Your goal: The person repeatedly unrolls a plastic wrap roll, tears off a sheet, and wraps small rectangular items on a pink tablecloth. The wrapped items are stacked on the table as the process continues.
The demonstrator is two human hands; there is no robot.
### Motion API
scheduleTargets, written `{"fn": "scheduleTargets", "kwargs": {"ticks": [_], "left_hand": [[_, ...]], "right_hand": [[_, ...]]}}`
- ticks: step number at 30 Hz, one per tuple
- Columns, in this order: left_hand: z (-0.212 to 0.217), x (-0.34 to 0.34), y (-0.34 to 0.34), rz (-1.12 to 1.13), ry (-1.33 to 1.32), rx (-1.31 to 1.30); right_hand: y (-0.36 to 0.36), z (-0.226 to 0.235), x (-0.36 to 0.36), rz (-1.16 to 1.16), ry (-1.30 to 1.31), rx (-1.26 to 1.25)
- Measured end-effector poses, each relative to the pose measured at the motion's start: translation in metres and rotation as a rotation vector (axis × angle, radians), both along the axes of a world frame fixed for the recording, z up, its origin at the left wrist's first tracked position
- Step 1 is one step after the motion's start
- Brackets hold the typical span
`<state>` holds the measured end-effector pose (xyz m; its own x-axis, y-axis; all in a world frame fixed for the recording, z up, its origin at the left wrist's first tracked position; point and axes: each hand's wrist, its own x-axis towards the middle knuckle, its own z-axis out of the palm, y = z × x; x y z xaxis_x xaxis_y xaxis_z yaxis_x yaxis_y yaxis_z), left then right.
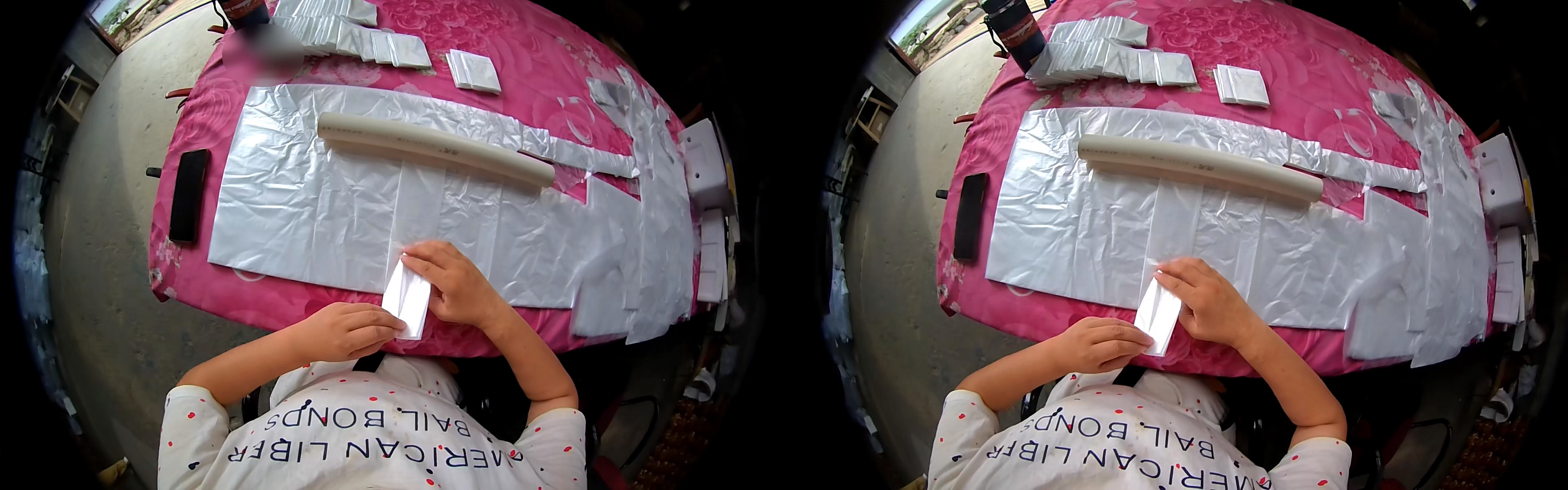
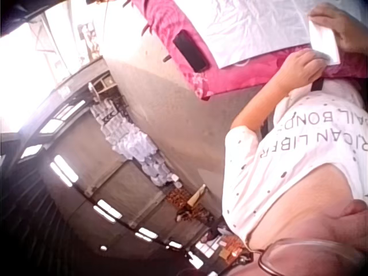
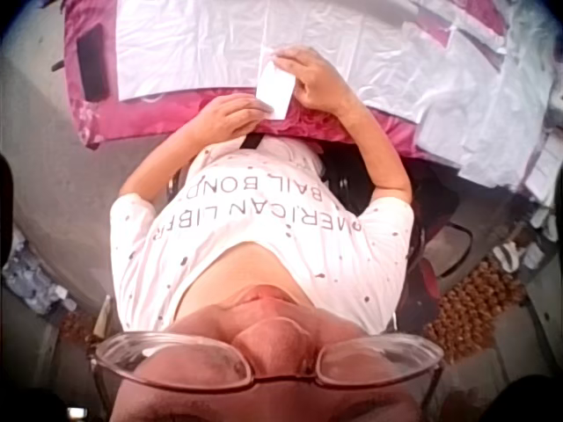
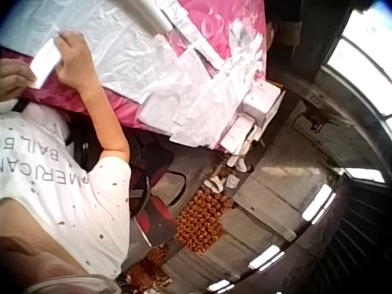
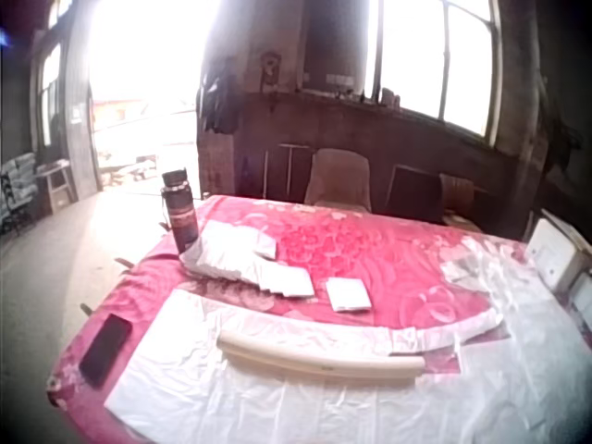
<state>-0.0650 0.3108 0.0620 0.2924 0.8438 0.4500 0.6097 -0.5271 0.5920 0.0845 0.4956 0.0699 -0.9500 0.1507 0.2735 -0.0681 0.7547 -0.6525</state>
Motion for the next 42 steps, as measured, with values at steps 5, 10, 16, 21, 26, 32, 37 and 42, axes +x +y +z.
{"fn": "scheduleTargets", "kwargs": {"ticks": [5,10,16,21,26,32,37,42], "left_hand": [[0.020,-0.011,0.028,0.105,-0.038,-0.059],[0.007,-0.022,0.041,0.167,0.260,-0.216],[0.004,-0.034,0.053,0.215,-0.265,-0.405],[0.019,-0.022,0.068,0.582,-0.610,-0.471],[-0.003,0.007,0.072,0.491,0.231,-0.196],[-0.016,0.013,0.076,0.554,0.322,-0.257],[-0.006,0.002,0.087,0.555,0.262,-0.208],[-0.010,-0.005,0.091,0.532,0.349,-0.143]], "right_hand": [[-0.006,-0.013,-0.001,-0.137,0.076,-0.009],[-0.007,-0.010,-0.001,-0.207,0.082,0.082],[0.007,0.000,-0.002,-0.346,-0.060,-0.256],[0.027,0.013,-0.027,-0.578,-0.500,-0.711],[0.042,0.015,-0.035,-0.547,-0.682,-0.759],[0.022,0.015,-0.028,-0.579,-0.319,-0.239],[0.040,-0.003,-0.017,-0.167,0.054,0.251],[0.062,-0.009,-0.024,-0.018,0.041,0.216]]}}
